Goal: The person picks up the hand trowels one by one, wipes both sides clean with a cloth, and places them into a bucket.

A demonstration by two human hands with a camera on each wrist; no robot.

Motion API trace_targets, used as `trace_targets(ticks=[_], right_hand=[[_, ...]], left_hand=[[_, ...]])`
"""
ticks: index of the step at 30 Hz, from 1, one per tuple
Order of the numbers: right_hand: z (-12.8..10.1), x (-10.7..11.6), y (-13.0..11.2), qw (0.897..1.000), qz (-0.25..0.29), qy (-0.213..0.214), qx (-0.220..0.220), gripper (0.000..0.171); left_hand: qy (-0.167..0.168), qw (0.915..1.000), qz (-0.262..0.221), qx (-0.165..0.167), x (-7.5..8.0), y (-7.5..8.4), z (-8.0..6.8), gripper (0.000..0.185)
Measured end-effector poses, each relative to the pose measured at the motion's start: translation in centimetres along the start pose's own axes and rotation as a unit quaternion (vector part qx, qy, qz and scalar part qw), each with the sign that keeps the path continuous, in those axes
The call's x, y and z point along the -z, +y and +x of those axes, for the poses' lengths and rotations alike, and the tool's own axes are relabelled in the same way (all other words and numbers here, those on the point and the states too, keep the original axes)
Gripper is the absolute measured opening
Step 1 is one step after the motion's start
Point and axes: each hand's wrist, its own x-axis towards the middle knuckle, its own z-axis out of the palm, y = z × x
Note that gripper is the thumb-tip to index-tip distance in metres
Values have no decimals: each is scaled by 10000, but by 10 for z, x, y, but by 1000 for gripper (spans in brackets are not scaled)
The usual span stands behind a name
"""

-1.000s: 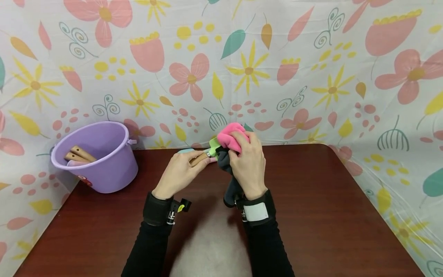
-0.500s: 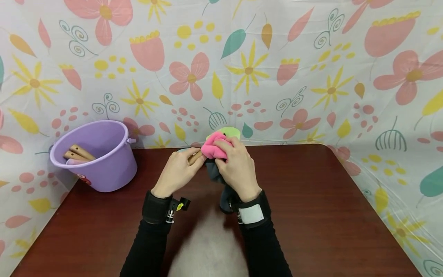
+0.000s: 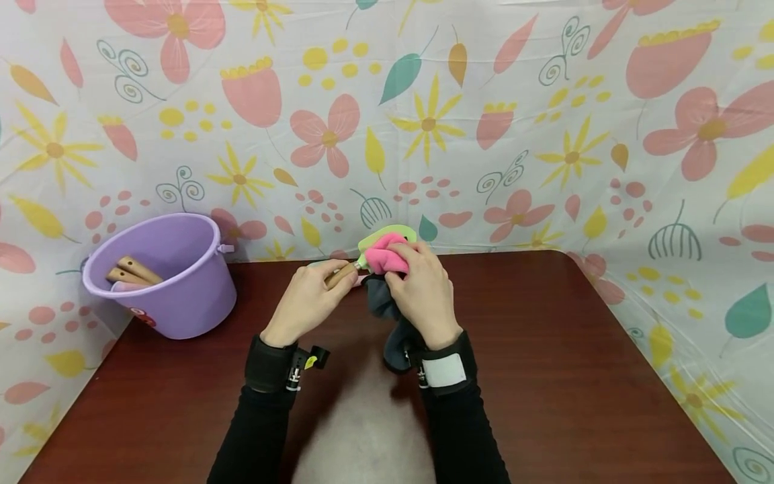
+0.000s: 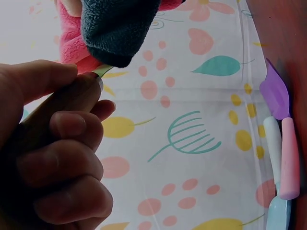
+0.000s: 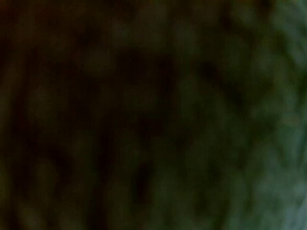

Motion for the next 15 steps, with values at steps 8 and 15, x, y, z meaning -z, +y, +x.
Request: trace_targets(ticks=[8, 15], right_hand=[[-3, -2, 7, 9994, -19, 327, -97, 40], [-1, -6, -5, 9994, 55, 329, 103, 39]], left_hand=[[1, 10000, 54, 39, -1, -1, -3, 30], [-136, 9999, -43, -41, -2, -3, 0, 24]])
